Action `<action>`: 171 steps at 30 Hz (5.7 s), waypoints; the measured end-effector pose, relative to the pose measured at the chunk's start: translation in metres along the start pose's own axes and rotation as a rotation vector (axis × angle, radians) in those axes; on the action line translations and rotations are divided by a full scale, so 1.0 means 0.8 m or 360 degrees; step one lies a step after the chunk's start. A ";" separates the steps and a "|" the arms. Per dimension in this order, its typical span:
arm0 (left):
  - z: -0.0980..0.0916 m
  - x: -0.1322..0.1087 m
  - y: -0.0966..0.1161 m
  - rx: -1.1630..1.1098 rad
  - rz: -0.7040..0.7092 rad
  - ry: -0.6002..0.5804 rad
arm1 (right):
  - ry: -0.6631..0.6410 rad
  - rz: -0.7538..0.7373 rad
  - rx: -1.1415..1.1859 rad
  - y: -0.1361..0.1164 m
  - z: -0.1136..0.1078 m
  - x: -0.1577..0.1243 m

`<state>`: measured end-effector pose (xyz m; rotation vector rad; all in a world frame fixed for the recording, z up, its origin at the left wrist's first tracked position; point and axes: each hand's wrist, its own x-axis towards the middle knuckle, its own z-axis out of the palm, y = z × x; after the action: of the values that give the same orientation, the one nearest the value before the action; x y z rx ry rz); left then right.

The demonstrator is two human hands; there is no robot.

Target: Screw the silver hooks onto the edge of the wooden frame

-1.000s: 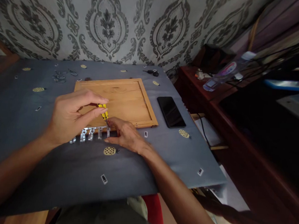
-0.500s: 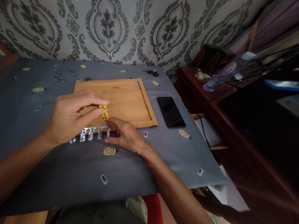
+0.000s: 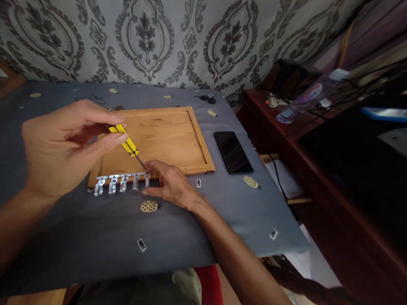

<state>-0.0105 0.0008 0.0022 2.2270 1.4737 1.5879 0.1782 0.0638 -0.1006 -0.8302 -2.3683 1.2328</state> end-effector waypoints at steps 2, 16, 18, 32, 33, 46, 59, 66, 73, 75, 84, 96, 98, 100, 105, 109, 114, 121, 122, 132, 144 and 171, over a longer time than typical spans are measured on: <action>0.002 -0.001 -0.003 0.0016 0.0037 -0.0041 | -0.0003 -0.0004 0.0004 0.000 0.000 0.000; 0.018 -0.009 -0.008 0.0188 0.0274 -0.0163 | -0.0013 0.0050 -0.0010 -0.004 -0.002 -0.003; 0.018 -0.010 -0.009 0.0195 0.0274 -0.0162 | -0.0018 0.0050 -0.0027 -0.005 -0.002 -0.003; 0.021 -0.011 -0.013 0.0245 0.0314 -0.0165 | -0.0010 0.0021 -0.0038 -0.004 -0.003 -0.001; 0.021 -0.011 -0.013 0.0246 0.0316 -0.0167 | -0.0012 0.0020 -0.0035 -0.003 -0.003 -0.001; 0.018 -0.009 -0.013 0.0261 0.0336 -0.0177 | -0.0019 0.0001 0.0002 -0.006 -0.004 -0.002; 0.019 -0.009 -0.011 0.0244 0.0306 -0.0232 | -0.0025 -0.0052 0.0032 -0.007 -0.006 0.000; 0.023 -0.011 -0.015 0.0240 0.0309 -0.0143 | -0.0047 -0.0009 0.0025 -0.009 -0.007 -0.001; 0.024 -0.009 -0.015 0.0157 0.0295 -0.0166 | -0.0053 0.0013 -0.0021 -0.009 -0.006 -0.001; 0.023 -0.008 -0.015 0.0140 0.0289 -0.0168 | -0.0053 0.0013 -0.0031 -0.009 -0.006 -0.001; 0.021 -0.007 -0.014 0.0112 0.0247 -0.0205 | -0.0039 -0.0018 -0.0029 -0.008 -0.006 -0.001; 0.021 -0.006 -0.015 0.0065 0.0260 -0.0234 | -0.0048 0.0014 -0.0027 -0.009 -0.007 -0.002; 0.021 -0.006 -0.015 0.0059 0.0262 -0.0239 | -0.0047 0.0015 -0.0031 -0.009 -0.006 -0.002; 0.021 -0.006 -0.015 0.0063 0.0265 -0.0238 | -0.0042 0.0007 -0.0042 -0.008 -0.006 -0.001; 0.020 -0.005 -0.015 0.0077 0.0266 -0.0248 | -0.0038 0.0021 -0.0046 -0.008 -0.006 -0.001; 0.024 -0.006 -0.015 0.0054 0.0261 -0.0251 | -0.0046 0.0042 -0.0041 -0.009 -0.006 -0.001; 0.019 -0.005 -0.009 0.0068 0.0271 -0.0201 | -0.0039 0.0007 -0.0055 -0.010 -0.006 -0.001; -0.003 0.001 0.004 0.0156 0.0171 -0.0048 | -0.0034 -0.0019 0.0037 -0.009 -0.006 -0.002; -0.003 0.001 0.003 0.0174 0.0163 -0.0065 | -0.0037 -0.0018 0.0041 -0.008 -0.006 -0.002; 0.007 -0.003 -0.013 0.0172 0.0253 -0.0196 | -0.0044 0.0024 0.0086 -0.001 -0.003 -0.001; 0.013 -0.002 -0.017 0.0170 0.0307 -0.0186 | 0.0000 -0.0063 0.0164 0.002 -0.003 -0.003; 0.020 -0.008 -0.018 0.0158 0.0352 -0.0184 | -0.0051 -0.0070 0.0209 0.000 -0.006 -0.002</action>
<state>-0.0080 0.0116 -0.0177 2.5690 1.3453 1.4367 0.1819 0.0659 -0.0982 -0.7181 -2.2889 1.3765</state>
